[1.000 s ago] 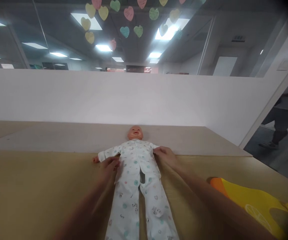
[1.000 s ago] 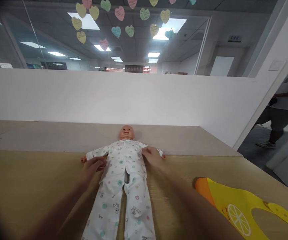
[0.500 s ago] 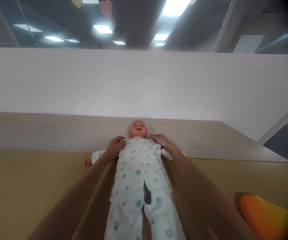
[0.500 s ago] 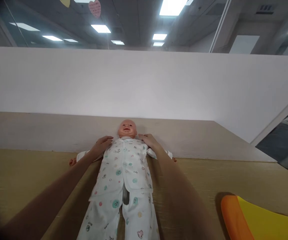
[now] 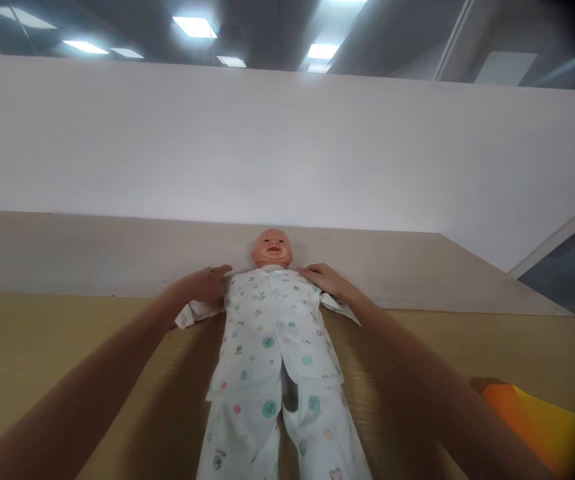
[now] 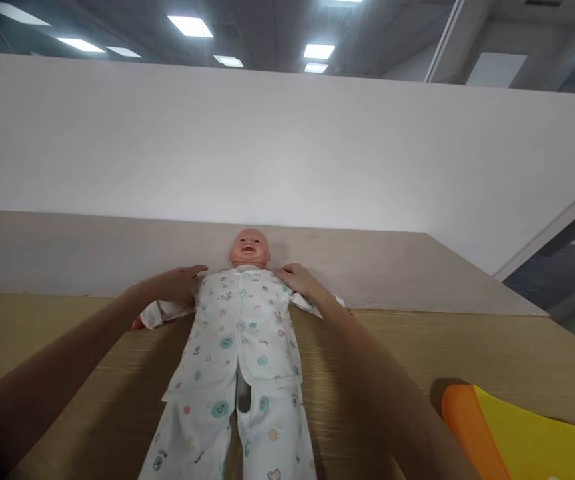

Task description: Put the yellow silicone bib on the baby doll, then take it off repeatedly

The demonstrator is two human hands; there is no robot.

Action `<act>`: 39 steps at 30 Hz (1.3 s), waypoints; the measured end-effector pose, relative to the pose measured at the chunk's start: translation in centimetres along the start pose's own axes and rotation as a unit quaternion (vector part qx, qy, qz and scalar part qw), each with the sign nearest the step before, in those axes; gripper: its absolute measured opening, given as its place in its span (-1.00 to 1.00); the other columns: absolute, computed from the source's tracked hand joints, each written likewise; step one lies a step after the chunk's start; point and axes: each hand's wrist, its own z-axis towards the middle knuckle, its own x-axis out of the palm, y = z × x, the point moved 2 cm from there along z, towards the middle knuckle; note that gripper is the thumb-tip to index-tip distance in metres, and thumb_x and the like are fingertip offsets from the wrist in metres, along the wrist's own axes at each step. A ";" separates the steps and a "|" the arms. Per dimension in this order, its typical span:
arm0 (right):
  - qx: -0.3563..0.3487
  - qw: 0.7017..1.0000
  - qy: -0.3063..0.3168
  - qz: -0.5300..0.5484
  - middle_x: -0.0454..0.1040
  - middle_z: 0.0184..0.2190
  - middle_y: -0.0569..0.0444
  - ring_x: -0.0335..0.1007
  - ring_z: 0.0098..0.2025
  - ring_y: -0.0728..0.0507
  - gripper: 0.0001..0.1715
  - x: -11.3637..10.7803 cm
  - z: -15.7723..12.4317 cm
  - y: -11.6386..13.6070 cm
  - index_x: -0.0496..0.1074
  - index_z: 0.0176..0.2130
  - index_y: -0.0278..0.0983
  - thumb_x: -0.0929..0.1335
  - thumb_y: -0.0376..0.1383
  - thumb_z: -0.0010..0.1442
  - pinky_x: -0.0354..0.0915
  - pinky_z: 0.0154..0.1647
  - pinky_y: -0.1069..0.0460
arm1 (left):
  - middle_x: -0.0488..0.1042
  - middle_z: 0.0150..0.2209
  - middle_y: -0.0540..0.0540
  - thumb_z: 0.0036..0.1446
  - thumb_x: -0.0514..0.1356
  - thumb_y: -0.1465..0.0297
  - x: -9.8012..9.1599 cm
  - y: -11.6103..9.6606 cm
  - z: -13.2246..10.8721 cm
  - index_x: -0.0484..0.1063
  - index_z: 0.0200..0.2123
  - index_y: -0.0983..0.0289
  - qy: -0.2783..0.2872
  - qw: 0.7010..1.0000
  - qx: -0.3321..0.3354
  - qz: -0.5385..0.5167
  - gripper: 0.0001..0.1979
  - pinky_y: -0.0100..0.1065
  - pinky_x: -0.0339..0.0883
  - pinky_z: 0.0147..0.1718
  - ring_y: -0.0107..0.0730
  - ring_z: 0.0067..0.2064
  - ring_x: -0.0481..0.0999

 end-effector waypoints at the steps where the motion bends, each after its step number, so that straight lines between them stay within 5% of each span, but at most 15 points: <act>1: -0.005 1.000 0.000 -0.012 0.35 -0.48 0.08 0.17 -0.42 -0.01 -0.40 -0.2 -0.2 -0.2 0.44 -0.37 -0.36 0.23 0.12 0.11 0.06 -0.43 0.11 | 0.40 0.06 0.35 -0.17 0.27 0.44 -0.1 -0.2 0.1 0.05 0.26 0.35 0.006 1.000 0.000 0.017 -0.12 -0.20 0.31 -0.17 0.05 0.01 0.42; 7: -0.039 0.995 -0.016 -0.092 0.44 -0.44 0.02 0.26 -0.38 -0.06 -0.43 -2.2 -0.4 -1.8 0.48 -0.35 -0.36 0.22 0.07 0.15 0.10 -0.37 0.08 | 0.42 0.03 0.35 -0.10 0.15 0.54 0.0 -1.1 -0.2 -0.03 0.29 0.28 0.019 0.997 -0.001 0.076 -0.16 -0.05 0.25 -0.13 0.07 -0.05 0.44; 12: -0.016 0.992 0.074 -0.098 0.46 -0.26 0.01 0.34 -0.24 -0.12 -0.45 -4.8 -3.2 -2.7 0.43 -0.22 -0.31 0.37 0.08 -0.01 0.19 -0.30 0.07 | 0.35 0.10 0.40 -0.17 0.18 0.48 0.9 0.1 -1.7 -0.19 0.33 0.28 0.029 0.995 -0.036 0.088 -0.03 0.07 0.23 -0.11 0.19 0.05 0.36; 17: 0.088 0.979 0.103 -0.154 0.41 -0.12 -0.02 0.27 -0.52 0.00 -0.41 -6.3 -6.5 -3.3 0.26 -0.08 -0.21 0.42 -0.13 -0.11 0.11 -0.56 0.09 | 0.42 0.02 0.38 -0.25 0.15 0.57 0.6 1.1 -2.5 -0.06 0.29 0.26 0.019 0.991 -0.059 0.119 -0.05 0.07 0.18 -0.08 0.16 0.01 0.40; 22: -0.026 0.959 0.012 -0.281 0.43 -0.28 0.05 0.30 -0.34 -0.06 -0.64 -6.8 -6.3 -3.1 0.29 -0.20 -0.25 0.35 -0.26 -0.06 0.12 -0.39 0.10 | 0.48 -0.06 0.33 -0.23 0.11 0.58 0.1 0.9 -2.6 0.18 0.15 0.27 -0.001 0.984 -0.062 0.165 -0.26 0.00 0.19 -0.10 0.04 -0.08 0.46; 29: -0.010 0.943 0.001 -0.332 0.44 -0.16 0.01 0.34 -0.20 -0.12 -0.59 -6.3 -6.1 -3.2 0.29 -0.08 -0.27 0.33 -0.28 0.04 0.15 -0.27 0.08 | 0.49 -0.08 0.24 -0.07 0.04 0.59 0.6 0.7 -3.3 0.35 -0.07 0.23 -0.036 0.984 -0.037 0.169 -0.56 0.00 0.13 -0.05 -0.02 -0.06 0.43; 34: -0.030 0.925 -0.052 -0.375 0.30 0.08 -0.04 0.20 0.08 -0.24 -0.44 -6.1 -7.5 -3.9 0.25 0.08 -0.28 0.32 -0.20 0.10 0.13 0.04 -0.04 | 0.40 0.00 0.34 0.10 -0.07 0.56 2.4 0.2 -5.0 0.31 0.05 0.30 -0.193 0.959 -0.047 0.201 -0.56 0.00 0.07 -0.02 0.06 0.03 0.31; 39: -0.065 0.879 -0.216 -0.420 0.30 0.03 -0.11 0.18 0.04 -0.25 -0.57 -5.4 -10.8 -5.4 0.31 0.01 -0.34 0.25 -0.18 0.19 0.14 0.05 -0.06 | 0.38 -0.06 0.29 0.21 -0.16 0.47 5.5 -1.8 -7.6 0.35 -0.02 0.29 -0.278 0.943 -0.044 0.178 -0.61 -0.10 0.14 -0.09 -0.02 -0.06 0.35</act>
